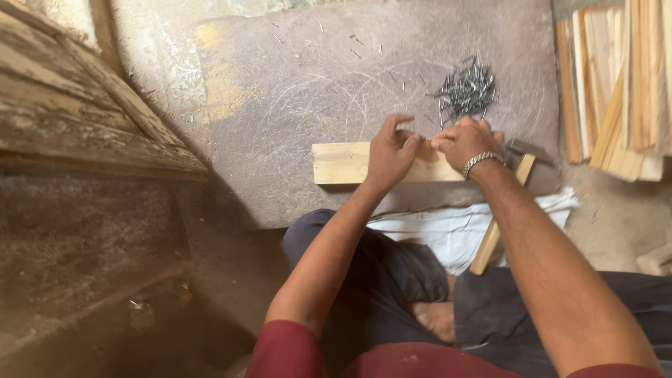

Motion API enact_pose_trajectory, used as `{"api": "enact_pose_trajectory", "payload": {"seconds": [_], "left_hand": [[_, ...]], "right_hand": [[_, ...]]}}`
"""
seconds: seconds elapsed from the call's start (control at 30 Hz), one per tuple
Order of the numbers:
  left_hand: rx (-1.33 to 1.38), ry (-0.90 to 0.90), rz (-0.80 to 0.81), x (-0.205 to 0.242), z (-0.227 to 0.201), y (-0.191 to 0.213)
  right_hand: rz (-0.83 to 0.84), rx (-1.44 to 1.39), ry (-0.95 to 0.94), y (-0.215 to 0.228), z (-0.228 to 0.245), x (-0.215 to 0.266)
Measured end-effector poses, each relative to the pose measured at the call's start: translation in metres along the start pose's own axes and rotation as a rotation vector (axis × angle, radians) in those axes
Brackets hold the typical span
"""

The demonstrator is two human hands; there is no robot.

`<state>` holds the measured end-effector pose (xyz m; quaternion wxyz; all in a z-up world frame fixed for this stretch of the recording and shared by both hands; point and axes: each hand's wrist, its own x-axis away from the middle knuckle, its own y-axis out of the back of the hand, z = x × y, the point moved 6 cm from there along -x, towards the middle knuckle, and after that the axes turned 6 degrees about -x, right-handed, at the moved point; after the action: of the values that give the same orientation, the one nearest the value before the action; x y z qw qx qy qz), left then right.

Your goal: The person sits on the floor and uses a hammer to drive nails into small wooden planks, assembling them into rectangular frames. The person repeatedly picks up nails, positions them on the wood, and hammers them in, then flips the pieces to continue nailing from different sides.

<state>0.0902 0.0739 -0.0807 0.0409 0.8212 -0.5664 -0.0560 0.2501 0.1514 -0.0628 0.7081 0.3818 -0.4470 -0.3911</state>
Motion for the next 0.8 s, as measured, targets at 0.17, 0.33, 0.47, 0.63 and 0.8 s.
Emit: {"api": "enact_pose_trajectory", "payload": {"seconds": [0.17, 0.33, 0.47, 0.63, 0.8], "left_hand": [[-0.114, -0.125, 0.045, -0.011, 0.0, -0.01], [-0.355, -0.146, 0.134, -0.012, 0.004, -0.019], [-0.515, -0.264, 0.103, -0.004, 0.0, -0.025], [-0.589, -0.269, 0.109, -0.01, 0.004, -0.027], [-0.637, -0.302, 0.109, -0.001, 0.005, -0.034]], "right_hand": [[-0.011, -0.061, -0.023, 0.001, -0.008, 0.002], [-0.033, -0.088, -0.028, 0.0, -0.016, 0.003], [-0.103, -0.134, 0.037, -0.003, -0.029, 0.003], [-0.11, -0.288, 0.129, -0.009, -0.043, -0.01], [-0.123, -0.411, 0.179, -0.01, -0.071, 0.002]]}}
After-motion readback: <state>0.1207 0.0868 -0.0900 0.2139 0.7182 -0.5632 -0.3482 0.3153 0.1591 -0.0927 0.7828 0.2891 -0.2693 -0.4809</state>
